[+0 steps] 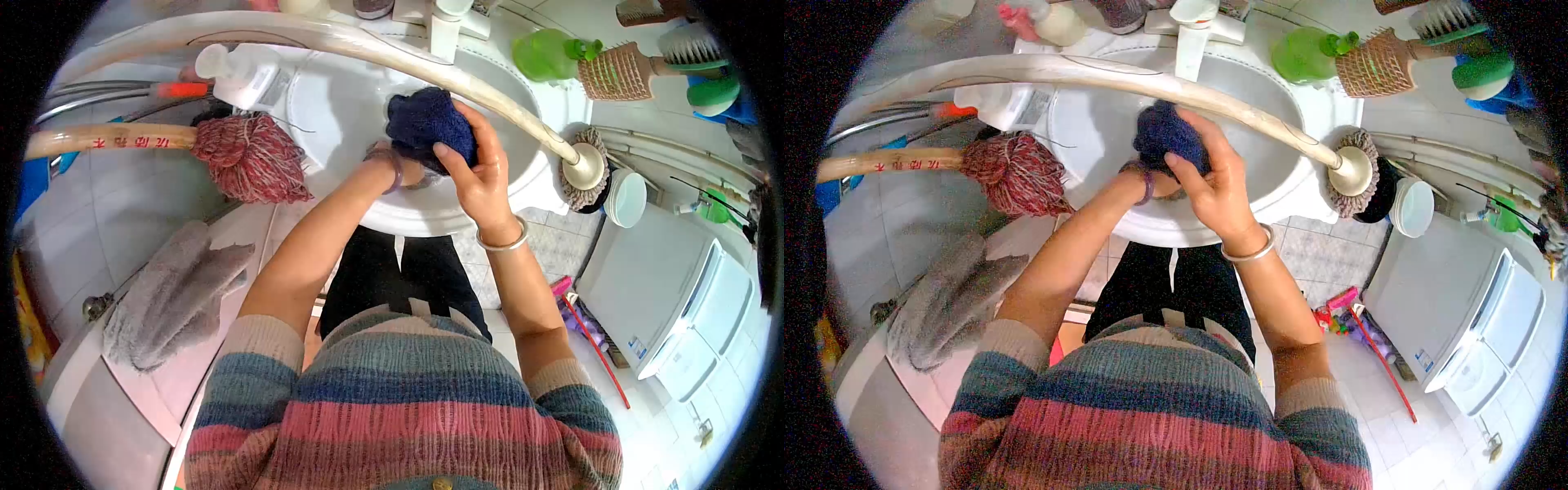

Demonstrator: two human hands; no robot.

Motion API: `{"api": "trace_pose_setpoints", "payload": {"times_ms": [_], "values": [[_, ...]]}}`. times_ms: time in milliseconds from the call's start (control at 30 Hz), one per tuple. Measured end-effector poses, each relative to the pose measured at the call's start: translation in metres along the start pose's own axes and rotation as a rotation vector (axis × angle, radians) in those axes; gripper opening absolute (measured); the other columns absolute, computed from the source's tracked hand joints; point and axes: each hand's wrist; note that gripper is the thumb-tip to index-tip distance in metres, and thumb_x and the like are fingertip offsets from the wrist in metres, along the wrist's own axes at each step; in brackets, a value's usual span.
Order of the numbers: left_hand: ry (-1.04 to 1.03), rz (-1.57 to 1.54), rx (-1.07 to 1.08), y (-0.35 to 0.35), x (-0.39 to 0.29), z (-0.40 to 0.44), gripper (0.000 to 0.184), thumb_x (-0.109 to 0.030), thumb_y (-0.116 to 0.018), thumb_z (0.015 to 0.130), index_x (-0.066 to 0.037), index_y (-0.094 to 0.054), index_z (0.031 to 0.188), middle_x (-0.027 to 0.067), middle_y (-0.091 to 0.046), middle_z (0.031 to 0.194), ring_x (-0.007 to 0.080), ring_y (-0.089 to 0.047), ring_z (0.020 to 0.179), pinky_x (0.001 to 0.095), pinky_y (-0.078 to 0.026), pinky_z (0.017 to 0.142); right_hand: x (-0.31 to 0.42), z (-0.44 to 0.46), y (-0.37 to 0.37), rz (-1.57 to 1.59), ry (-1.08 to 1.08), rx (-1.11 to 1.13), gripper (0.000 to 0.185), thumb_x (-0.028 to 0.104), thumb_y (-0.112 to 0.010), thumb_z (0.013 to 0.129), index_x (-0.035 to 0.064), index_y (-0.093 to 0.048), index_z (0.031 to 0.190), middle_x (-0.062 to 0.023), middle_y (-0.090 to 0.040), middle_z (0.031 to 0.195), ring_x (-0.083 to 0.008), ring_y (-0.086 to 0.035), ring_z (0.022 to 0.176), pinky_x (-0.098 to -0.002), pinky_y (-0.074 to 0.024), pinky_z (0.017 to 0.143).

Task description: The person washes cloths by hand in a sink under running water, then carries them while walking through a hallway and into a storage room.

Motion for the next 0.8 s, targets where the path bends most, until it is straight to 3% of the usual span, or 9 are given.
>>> {"api": "trace_pose_setpoints", "payload": {"times_ms": [33, 133, 167, 333, 500, 600, 633, 700, 800], "values": [[0.058, -0.008, -0.018, -0.003, -0.002, -0.003, 0.042, -0.029, -0.043, 0.081, -0.02, -0.049, 0.122, 0.0063, -0.052, 0.122, 0.0262, -0.051, 0.109, 0.0381, -0.041, 0.092, -0.001, 0.003, -0.002, -0.05, 0.039, 0.025, 0.046, -0.003, -0.058, 0.078, -0.001, -0.044, 0.121, -0.0095, -0.054, 0.111, -0.0168, -0.052, 0.1, -0.0272, -0.0399, 0.089], [0.155, 0.025, 0.512, 0.032, -0.012, -0.005, 0.038, -0.027, -0.043, 0.08, -0.02, -0.055, 0.115, 0.0072, -0.054, 0.119, 0.0272, -0.052, 0.108, 0.0374, -0.04, 0.093, -0.036, 0.011, 0.007, -0.493, 0.077, 0.057, 0.049, -0.001, -0.06, 0.076, 0.0015, -0.044, 0.122, -0.0111, -0.055, 0.112, -0.0252, -0.055, 0.098, -0.0286, -0.0414, 0.087], [0.166, 0.022, 0.488, 0.033, -0.013, -0.008, 0.037, -0.027, -0.044, 0.079, -0.02, -0.057, 0.113, 0.0078, -0.055, 0.118, 0.0273, -0.052, 0.108, 0.0374, -0.04, 0.092, -0.066, 0.012, 0.011, -0.57, 0.058, -0.003, 0.052, 0.002, -0.062, 0.073, 0.006, -0.045, 0.122, -0.0133, -0.055, 0.111, -0.0338, -0.052, 0.101, -0.0329, -0.0401, 0.089], [0.151, -0.049, 0.356, 0.019, -0.002, -0.014, 0.036, -0.026, -0.048, 0.075, -0.022, -0.06, 0.109, 0.0133, -0.059, 0.108, 0.0303, -0.055, 0.099, 0.0393, -0.042, 0.088, -0.108, 0.033, 0.016, -1.356, -0.176, 0.179, 0.061, 0.015, -0.068, 0.069, 0.0146, -0.044, 0.124, -0.0126, -0.042, 0.127, -0.0308, -0.039, 0.116, -0.0407, -0.0306, 0.098], [0.169, -0.042, 0.375, 0.02, -0.002, -0.012, 0.038, -0.027, -0.05, 0.074, -0.022, -0.06, 0.111, 0.0135, -0.059, 0.108, 0.03, -0.055, 0.101, 0.0389, -0.041, 0.09, -0.183, 0.042, -0.008, -1.304, 0.343, 0.435, 0.059, 0.012, -0.061, 0.068, 0.0177, -0.044, 0.124, -0.0132, -0.042, 0.125, -0.0301, -0.041, 0.114, -0.0412, -0.0321, 0.096], [0.185, -0.099, 0.354, 0.015, 0.004, -0.012, 0.039, -0.026, -0.051, 0.073, -0.021, -0.06, 0.11, 0.0153, -0.059, 0.107, 0.0305, -0.055, 0.1, 0.0383, -0.04, 0.09, -0.181, 0.069, 0.008, -0.915, -0.047, 0.273, 0.046, 0.006, -0.055, 0.067, 0.0146, -0.056, 0.112, -0.0153, -0.052, 0.11, -0.0345, -0.048, 0.101, -0.0444, -0.0377, 0.089], [0.191, -0.119, 0.365, 0.016, 0.003, -0.012, 0.039, -0.026, -0.051, 0.072, -0.021, -0.06, 0.11, 0.0158, -0.059, 0.106, 0.0307, -0.054, 0.1, 0.0382, -0.04, 0.09, -0.178, 0.07, 0.001, -1.114, -0.111, 0.179, 0.044, 0.004, -0.054, 0.066, 0.0118, -0.057, 0.109, -0.0184, -0.053, 0.105, -0.0344, -0.05, 0.098, -0.042, -0.0398, 0.087], [0.183, -0.128, 0.341, 0.016, 0.004, -0.01, 0.039, -0.026, -0.052, 0.071, -0.02, -0.061, 0.109, 0.0165, -0.06, 0.103, 0.0324, -0.056, 0.097, 0.0383, -0.042, 0.088, -0.187, 0.061, -0.013, -1.199, 0.382, 0.131, 0.044, 0.003, -0.053, 0.067, 0.008, -0.055, 0.111, -0.0216, -0.054, 0.102, -0.0337, -0.052, 0.097, -0.0405, -0.0396, 0.088], [0.116, -0.185, 0.153, -0.003, 0.023, -0.007, 0.037, -0.026, -0.053, 0.071, -0.016, -0.063, 0.106, 0.0155, -0.062, 0.098, 0.0315, -0.059, 0.09, 0.0381, -0.045, 0.082, -0.19, 0.069, 0.002, -0.962, 0.048, 0.236, 0.049, 0.009, -0.054, 0.067, 0.0034, -0.05, 0.115, -0.0237, -0.051, 0.111, -0.0362, -0.047, 0.105, -0.0433, -0.0355, 0.093]]}}
Point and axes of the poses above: each hand's wrist, its own z-axis towards the middle knuckle, its own y-axis out of the back of the hand, x = y × z
